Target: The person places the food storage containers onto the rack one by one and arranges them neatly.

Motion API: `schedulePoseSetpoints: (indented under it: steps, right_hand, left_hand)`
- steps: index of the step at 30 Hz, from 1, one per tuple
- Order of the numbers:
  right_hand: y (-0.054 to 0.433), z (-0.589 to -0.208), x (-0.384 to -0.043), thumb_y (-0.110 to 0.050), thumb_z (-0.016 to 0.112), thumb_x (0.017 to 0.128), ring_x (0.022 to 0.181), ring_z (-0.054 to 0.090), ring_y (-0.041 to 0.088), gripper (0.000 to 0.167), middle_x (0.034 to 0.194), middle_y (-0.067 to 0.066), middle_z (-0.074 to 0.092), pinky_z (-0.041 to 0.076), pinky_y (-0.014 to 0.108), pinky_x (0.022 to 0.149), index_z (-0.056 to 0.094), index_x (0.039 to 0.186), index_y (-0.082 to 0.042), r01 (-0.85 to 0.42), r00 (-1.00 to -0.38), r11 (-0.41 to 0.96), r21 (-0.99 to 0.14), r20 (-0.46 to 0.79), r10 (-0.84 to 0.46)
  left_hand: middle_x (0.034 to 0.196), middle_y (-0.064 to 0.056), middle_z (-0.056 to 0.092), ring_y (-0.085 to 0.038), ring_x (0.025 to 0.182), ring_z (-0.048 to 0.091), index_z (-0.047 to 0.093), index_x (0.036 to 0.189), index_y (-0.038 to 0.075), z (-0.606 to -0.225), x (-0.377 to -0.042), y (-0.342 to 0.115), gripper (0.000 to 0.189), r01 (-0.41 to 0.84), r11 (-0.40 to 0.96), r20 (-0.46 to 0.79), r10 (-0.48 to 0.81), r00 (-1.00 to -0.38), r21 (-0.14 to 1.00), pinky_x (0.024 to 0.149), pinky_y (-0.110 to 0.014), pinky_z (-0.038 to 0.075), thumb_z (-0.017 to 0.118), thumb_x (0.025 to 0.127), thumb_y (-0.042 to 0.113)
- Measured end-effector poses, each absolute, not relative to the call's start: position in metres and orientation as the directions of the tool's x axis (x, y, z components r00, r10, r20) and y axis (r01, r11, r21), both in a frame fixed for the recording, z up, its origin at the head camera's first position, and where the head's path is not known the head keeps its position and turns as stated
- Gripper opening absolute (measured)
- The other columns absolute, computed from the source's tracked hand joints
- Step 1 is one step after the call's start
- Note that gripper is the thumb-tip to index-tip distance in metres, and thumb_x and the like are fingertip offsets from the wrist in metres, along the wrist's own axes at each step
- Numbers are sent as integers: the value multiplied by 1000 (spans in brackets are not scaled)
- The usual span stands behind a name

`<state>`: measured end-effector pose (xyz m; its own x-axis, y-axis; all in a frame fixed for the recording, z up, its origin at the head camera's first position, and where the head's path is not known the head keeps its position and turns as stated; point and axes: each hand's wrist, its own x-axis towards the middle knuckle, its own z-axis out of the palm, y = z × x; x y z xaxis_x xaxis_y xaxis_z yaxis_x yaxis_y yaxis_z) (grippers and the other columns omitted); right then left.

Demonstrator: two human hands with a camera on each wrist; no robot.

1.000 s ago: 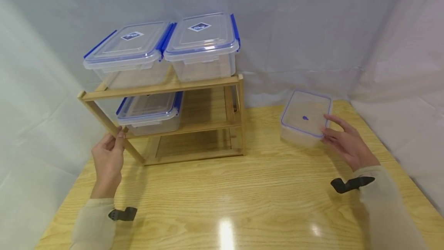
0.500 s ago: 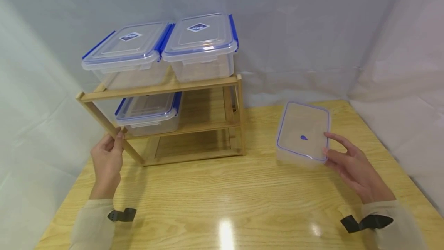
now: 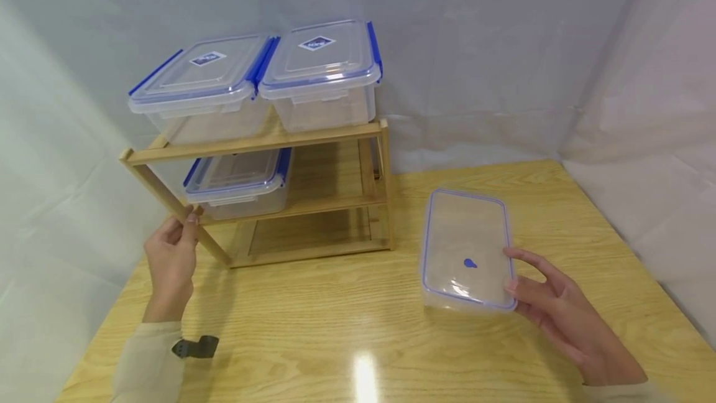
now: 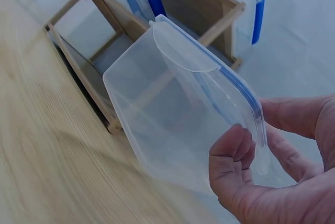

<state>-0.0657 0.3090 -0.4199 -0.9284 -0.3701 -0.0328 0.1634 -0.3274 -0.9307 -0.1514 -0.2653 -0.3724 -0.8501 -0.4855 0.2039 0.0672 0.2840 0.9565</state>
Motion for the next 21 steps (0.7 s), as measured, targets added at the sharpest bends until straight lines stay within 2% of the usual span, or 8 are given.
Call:
schedulePoseSetpoints:
  steps: [8,17,21]
  right_hand:
    - [293,-414,-50,8,34,106,114,66,20,56,130,11,67,56,34,97,47,149,-25,190,-887,-308,-932,-28,-461]
    - [277,-402,-39,7,34,106,119,63,26,57,140,9,60,55,39,100,40,154,-23,231,-846,-269,-935,-57,-530]
    - [268,-395,-37,6,36,106,117,63,28,56,139,11,60,55,40,99,38,155,-22,229,-839,-232,-946,-71,-540]
  left_hand:
    - [133,-20,63,-30,126,60,60,139,2,-372,-152,-265,39,63,285,200,-484,-852,956,108,-38,49,54,107,23]
    - [133,-19,64,-30,125,60,61,138,4,-372,-152,-265,38,60,295,205,-490,-847,954,107,-39,50,54,107,24]
    - [133,-19,64,-30,126,60,62,138,4,-373,-152,-265,38,58,289,199,-490,-848,956,107,-40,49,54,107,24]
